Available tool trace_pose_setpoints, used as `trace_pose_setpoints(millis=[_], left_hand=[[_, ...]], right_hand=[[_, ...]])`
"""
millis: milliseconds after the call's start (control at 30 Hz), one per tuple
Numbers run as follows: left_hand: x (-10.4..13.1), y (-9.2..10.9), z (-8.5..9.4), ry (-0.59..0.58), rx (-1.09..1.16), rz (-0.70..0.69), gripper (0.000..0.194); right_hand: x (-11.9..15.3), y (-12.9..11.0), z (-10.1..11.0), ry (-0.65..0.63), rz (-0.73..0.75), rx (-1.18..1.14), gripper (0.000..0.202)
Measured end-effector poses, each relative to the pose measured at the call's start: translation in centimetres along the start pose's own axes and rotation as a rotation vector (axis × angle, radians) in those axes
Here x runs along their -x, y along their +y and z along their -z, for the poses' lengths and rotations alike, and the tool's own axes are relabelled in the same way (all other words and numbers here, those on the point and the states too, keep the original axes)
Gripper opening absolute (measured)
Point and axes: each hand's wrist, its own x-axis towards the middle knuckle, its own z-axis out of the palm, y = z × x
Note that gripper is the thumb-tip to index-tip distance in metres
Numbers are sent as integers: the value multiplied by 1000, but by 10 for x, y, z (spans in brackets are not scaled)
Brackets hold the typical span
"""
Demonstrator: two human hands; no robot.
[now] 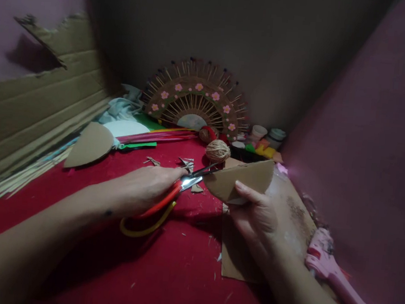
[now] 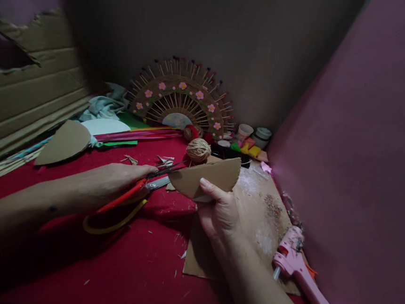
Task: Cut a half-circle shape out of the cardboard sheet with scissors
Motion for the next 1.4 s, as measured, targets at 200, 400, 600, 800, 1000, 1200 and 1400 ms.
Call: trace_pose_setpoints(millis=[200,400,600,800,1000,1200,1400], left_hand=[[-2,2,-1,-85,-161,-11,25],[0,11,-2,-116,-203,5,24],[-1,11,-3,-143,-286,-6,23],[-4,1,-9,-114,-429,-56,33],[-1,4,-10,-101,-450,-79,33],[0,4,-10,-36,-438,-150,25],[-4,-6,-9,-6,-144,-116,33]], right_hand=[[-1,-1,-1,33,-6,6,48],[-2,1,2,4,11,28,45],[-3,3,4,-2,19,60,45],[-3,4,4,-10,18,42,47],[-3,3,3,0,33,37,51],[-3,3,3,3,15,37,49],[-5,3,5,11,26,-2,49]])
